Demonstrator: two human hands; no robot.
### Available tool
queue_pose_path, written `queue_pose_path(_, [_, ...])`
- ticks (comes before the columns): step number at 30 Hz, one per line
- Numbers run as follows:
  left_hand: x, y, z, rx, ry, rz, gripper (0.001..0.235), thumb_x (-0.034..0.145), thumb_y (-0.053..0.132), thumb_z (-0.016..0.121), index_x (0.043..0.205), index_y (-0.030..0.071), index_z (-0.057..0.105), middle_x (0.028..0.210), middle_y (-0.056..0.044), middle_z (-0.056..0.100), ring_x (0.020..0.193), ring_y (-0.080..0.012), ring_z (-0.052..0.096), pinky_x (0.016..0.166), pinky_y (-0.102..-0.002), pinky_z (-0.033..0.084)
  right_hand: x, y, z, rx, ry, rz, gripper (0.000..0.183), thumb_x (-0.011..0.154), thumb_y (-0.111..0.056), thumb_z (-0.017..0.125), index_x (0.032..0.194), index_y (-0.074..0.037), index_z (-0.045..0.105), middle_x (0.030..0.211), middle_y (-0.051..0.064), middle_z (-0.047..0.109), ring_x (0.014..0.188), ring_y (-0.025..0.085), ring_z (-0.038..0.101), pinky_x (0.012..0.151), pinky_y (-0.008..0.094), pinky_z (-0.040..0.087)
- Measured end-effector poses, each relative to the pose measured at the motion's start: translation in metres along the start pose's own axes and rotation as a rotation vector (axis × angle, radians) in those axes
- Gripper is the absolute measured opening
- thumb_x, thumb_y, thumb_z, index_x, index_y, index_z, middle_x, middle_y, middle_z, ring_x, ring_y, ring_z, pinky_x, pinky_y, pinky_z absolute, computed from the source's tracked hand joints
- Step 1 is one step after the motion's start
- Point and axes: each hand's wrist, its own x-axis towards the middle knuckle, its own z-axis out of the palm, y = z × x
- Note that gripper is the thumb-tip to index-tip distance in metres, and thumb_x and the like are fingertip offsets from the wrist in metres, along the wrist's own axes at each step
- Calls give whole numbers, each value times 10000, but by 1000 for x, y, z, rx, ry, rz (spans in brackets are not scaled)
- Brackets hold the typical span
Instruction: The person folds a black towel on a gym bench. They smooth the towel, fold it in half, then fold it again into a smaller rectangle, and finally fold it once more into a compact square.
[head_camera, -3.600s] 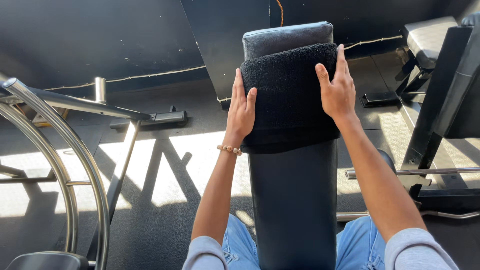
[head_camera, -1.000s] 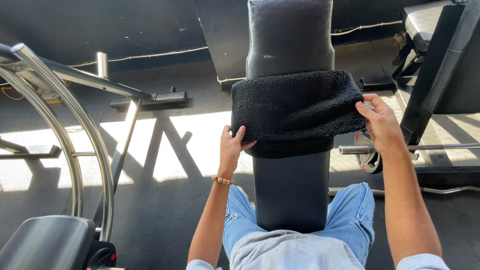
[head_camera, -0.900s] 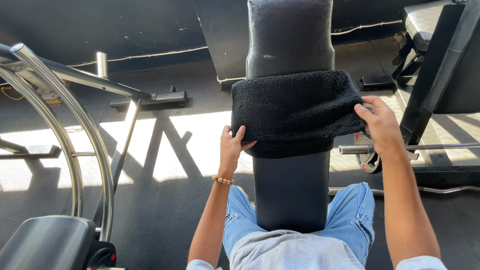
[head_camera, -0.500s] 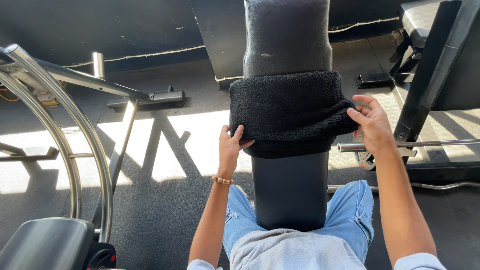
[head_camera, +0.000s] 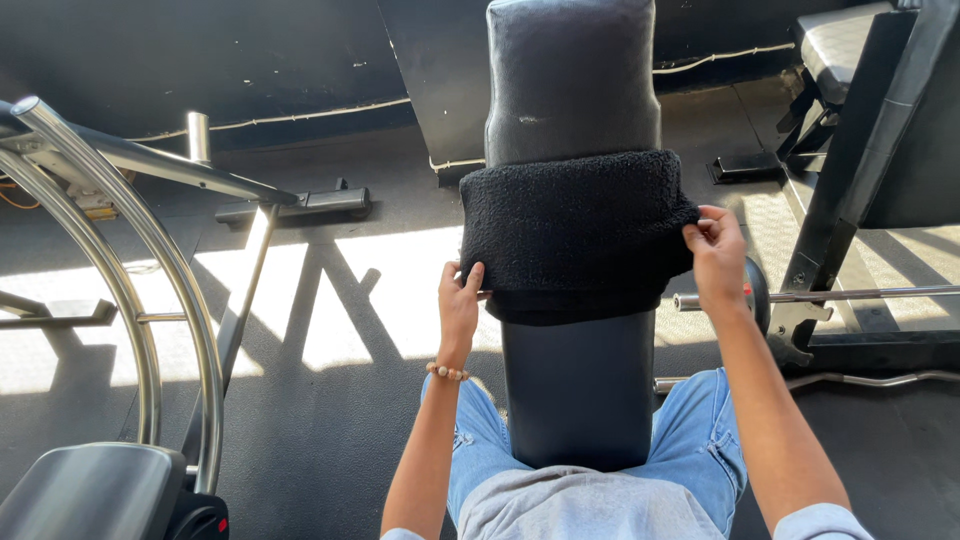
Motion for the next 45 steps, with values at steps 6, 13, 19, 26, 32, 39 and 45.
queue_pose_path(6, [-1, -12, -15, -58, -23, -10, 327, 1120, 347, 623, 1169, 32, 553, 956, -187, 771, 861, -243, 777, 840, -430, 708, 7, -39, 5, 322, -41, 27, 213, 1158, -103, 625, 1366, -121, 584, 992, -26, 657, 899, 78, 678, 869, 215, 614])
queue_pose_path(13, [-9, -11, -13, -32, -15, 14, 287, 1119, 315, 624, 1192, 49, 547, 951, -181, 780, 869, -242, 787, 902, -444, 682, 11, -5, 19, 15, 20, -46, 170, 1170, 17, 567, 1211, -127, 647, 959, -34, 601, 831, 87, 538, 780, 236, 470])
queue_pose_path(19, [-4, -13, -9, 20, -21, 38, 289, 1133, 332, 614, 1204, 60, 546, 969, -206, 798, 868, -243, 805, 908, -441, 666, -3, 8, 9, 40, 60, -31, 205, 1154, 16, 594, 1236, -161, 656, 952, -57, 590, 832, 34, 526, 813, 184, 461])
queue_pose_path(26, [-4, -15, -6, 22, 14, 35, 302, 1118, 346, 640, 1206, 66, 573, 892, -141, 785, 774, -198, 785, 851, -389, 663, -31, 22, 8, -50, 112, 56, 174, 1156, -39, 612, 1184, -202, 665, 939, -40, 625, 794, 59, 521, 747, 209, 450])
queue_pose_path(32, [-6, -12, -3, 23, 44, 37, 327, 1102, 361, 667, 1190, 54, 593, 851, -126, 770, 729, -188, 767, 798, -363, 671, -56, 31, -5, -42, 186, 77, 134, 1164, -71, 598, 1198, -197, 628, 982, -64, 589, 873, 39, 486, 808, 197, 435])
queue_pose_path(39, [2, -20, 9, 180, 172, 3, 297, 1098, 429, 675, 1128, 137, 633, 807, -41, 768, 699, -148, 733, 644, -304, 617, -87, 43, -1, -143, 240, 159, 133, 1147, -113, 629, 1272, -153, 650, 1045, 9, 601, 929, 109, 535, 796, 278, 500])
queue_pose_path(45, [7, -22, 15, 208, 193, 25, 283, 1101, 430, 661, 1114, 148, 643, 810, -53, 755, 695, -157, 686, 640, -329, 590, -108, 54, 26, -250, 319, 200, 143, 1202, -175, 521, 1284, -205, 633, 1058, 19, 653, 949, 144, 616, 827, 303, 506])
